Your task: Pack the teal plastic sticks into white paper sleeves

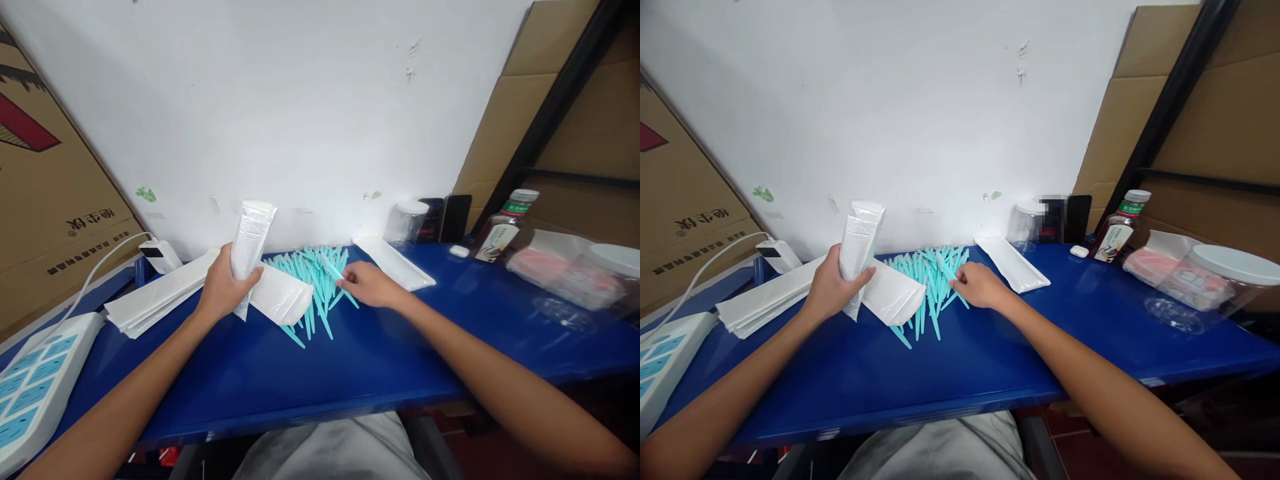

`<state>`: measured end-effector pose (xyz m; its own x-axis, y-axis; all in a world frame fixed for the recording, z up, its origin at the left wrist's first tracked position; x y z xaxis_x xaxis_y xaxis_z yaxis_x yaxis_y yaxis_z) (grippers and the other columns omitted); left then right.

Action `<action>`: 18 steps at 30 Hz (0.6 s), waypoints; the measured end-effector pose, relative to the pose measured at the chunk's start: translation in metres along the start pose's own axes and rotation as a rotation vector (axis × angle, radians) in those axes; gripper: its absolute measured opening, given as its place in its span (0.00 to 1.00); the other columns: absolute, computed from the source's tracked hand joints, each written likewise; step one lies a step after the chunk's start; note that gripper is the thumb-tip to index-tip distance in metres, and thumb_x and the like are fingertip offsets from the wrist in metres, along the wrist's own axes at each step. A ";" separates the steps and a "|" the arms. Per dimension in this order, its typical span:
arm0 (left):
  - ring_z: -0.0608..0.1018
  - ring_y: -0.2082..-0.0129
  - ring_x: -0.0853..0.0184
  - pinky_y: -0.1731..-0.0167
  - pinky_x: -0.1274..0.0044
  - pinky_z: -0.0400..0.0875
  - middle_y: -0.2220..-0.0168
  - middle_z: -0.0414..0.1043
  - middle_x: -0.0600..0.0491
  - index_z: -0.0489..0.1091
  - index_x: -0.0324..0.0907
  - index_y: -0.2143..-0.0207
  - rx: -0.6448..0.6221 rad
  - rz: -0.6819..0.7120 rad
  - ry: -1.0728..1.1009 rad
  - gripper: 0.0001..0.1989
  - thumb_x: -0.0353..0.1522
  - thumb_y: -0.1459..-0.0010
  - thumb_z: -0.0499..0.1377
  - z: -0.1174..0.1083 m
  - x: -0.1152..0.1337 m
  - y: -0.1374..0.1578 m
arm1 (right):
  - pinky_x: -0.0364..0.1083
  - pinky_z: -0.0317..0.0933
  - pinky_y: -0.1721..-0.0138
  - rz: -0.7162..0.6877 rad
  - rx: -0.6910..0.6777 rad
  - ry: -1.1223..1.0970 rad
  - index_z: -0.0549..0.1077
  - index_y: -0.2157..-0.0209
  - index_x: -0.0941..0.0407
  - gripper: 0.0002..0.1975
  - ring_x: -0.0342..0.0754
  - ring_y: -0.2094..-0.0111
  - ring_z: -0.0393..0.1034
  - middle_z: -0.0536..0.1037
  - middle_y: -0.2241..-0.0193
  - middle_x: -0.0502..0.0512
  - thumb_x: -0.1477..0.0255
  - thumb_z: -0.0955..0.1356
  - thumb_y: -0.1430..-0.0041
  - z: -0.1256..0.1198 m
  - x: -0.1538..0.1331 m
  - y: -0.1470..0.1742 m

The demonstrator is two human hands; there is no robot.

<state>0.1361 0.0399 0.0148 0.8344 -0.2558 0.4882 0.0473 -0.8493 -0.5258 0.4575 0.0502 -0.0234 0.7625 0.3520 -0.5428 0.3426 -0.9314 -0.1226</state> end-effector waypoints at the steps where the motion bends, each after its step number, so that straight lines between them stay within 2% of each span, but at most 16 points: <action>1: 0.78 0.47 0.47 0.50 0.62 0.74 0.44 0.75 0.44 0.61 0.44 0.36 -0.023 0.029 0.003 0.38 0.50 0.43 0.67 0.001 0.003 0.001 | 0.46 0.53 0.72 -0.011 0.030 -0.052 0.64 0.74 0.53 0.16 0.46 0.75 0.65 0.72 0.77 0.50 0.64 0.68 0.32 -0.007 0.001 0.000; 5: 0.78 0.44 0.49 0.48 0.63 0.74 0.39 0.72 0.44 0.58 0.46 0.33 -0.156 0.186 0.010 0.40 0.48 0.41 0.66 0.009 0.018 0.008 | 0.46 0.63 0.69 -0.052 0.131 -0.341 0.65 0.67 0.53 0.15 0.50 0.71 0.74 0.80 0.72 0.54 0.60 0.67 0.30 -0.033 0.001 0.003; 9: 0.78 0.44 0.50 0.49 0.64 0.73 0.41 0.73 0.46 0.55 0.49 0.30 -0.241 0.240 0.000 0.41 0.47 0.41 0.66 0.020 0.026 0.016 | 0.45 0.64 0.73 -0.054 0.185 -0.555 0.65 0.64 0.52 0.18 0.47 0.75 0.74 0.77 0.71 0.52 0.53 0.69 0.30 -0.053 -0.003 0.009; 11: 0.78 0.44 0.49 0.50 0.63 0.73 0.41 0.73 0.46 0.55 0.51 0.30 -0.275 0.252 -0.025 0.42 0.47 0.41 0.66 0.025 0.027 0.019 | 0.44 0.61 0.75 -0.102 0.161 -0.545 0.66 0.64 0.53 0.19 0.44 0.78 0.68 0.75 0.71 0.50 0.51 0.67 0.29 -0.057 -0.010 0.013; 13: 0.78 0.44 0.48 0.51 0.64 0.74 0.40 0.72 0.45 0.55 0.52 0.29 -0.303 0.258 -0.046 0.43 0.48 0.42 0.67 0.029 0.026 0.021 | 0.44 0.59 0.73 -0.174 0.126 -0.475 0.66 0.65 0.53 0.21 0.42 0.77 0.64 0.73 0.71 0.49 0.50 0.65 0.27 -0.059 -0.018 0.016; 18: 0.78 0.44 0.48 0.52 0.64 0.75 0.41 0.73 0.45 0.55 0.51 0.29 -0.319 0.269 -0.048 0.43 0.48 0.42 0.67 0.031 0.026 0.023 | 0.46 0.57 0.66 -0.221 0.147 -0.242 0.68 0.67 0.54 0.21 0.46 0.70 0.64 0.74 0.71 0.51 0.53 0.62 0.24 -0.059 -0.019 0.017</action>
<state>0.1765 0.0285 -0.0062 0.8187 -0.4727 0.3260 -0.3421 -0.8575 -0.3843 0.4812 0.0328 0.0337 0.5208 0.5305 -0.6688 0.3885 -0.8449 -0.3677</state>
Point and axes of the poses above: each hand's wrist, its own y-axis away from the middle knuckle, its own z-axis out of the palm, x = y × z, the point moved 7 cm from there along -y, towards the middle knuckle
